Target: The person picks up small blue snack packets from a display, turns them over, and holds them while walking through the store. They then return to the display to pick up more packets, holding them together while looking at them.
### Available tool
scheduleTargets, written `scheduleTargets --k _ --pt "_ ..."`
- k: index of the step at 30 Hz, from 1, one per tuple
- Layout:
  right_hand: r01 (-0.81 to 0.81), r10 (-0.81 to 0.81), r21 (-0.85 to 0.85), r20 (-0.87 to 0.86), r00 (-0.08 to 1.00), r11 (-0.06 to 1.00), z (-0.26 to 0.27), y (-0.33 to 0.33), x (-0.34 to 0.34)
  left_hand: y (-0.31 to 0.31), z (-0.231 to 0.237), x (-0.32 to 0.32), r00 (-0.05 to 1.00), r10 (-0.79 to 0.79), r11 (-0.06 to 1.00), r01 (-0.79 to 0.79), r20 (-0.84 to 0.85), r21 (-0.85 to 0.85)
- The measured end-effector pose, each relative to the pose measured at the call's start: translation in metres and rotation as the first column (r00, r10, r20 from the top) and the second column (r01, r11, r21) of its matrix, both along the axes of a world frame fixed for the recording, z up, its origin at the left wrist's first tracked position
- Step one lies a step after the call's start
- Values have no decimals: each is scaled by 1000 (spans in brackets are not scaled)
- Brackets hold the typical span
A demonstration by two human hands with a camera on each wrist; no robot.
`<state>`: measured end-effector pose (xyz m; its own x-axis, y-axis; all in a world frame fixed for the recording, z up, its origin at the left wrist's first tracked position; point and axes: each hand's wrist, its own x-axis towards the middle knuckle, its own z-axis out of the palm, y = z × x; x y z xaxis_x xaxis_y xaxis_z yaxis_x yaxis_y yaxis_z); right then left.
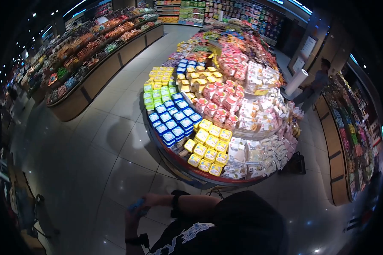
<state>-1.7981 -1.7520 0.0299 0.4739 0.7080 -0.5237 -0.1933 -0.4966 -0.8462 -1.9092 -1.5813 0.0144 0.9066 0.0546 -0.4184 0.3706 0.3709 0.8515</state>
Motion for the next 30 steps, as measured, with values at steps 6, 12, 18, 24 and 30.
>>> scheduleTargets --k 6,12,18,24,30 --pt "-119 119 133 6 993 984 -6 55 81 39 25 67 992 126 988 -123 -30 91" --pt "-175 194 304 -33 980 936 -22 117 191 83 47 161 964 267 957 -266 7 120" --pt "-154 206 295 -156 966 943 10 141 272 116 59 236 964 266 952 -262 -3 156" --pt "-78 100 213 -95 990 974 2 181 334 183 37 317 989 109 983 -93 -96 158" --pt "-77 92 260 -45 995 963 -21 287 400 294 15 382 998 65 998 -65 -7 -6"
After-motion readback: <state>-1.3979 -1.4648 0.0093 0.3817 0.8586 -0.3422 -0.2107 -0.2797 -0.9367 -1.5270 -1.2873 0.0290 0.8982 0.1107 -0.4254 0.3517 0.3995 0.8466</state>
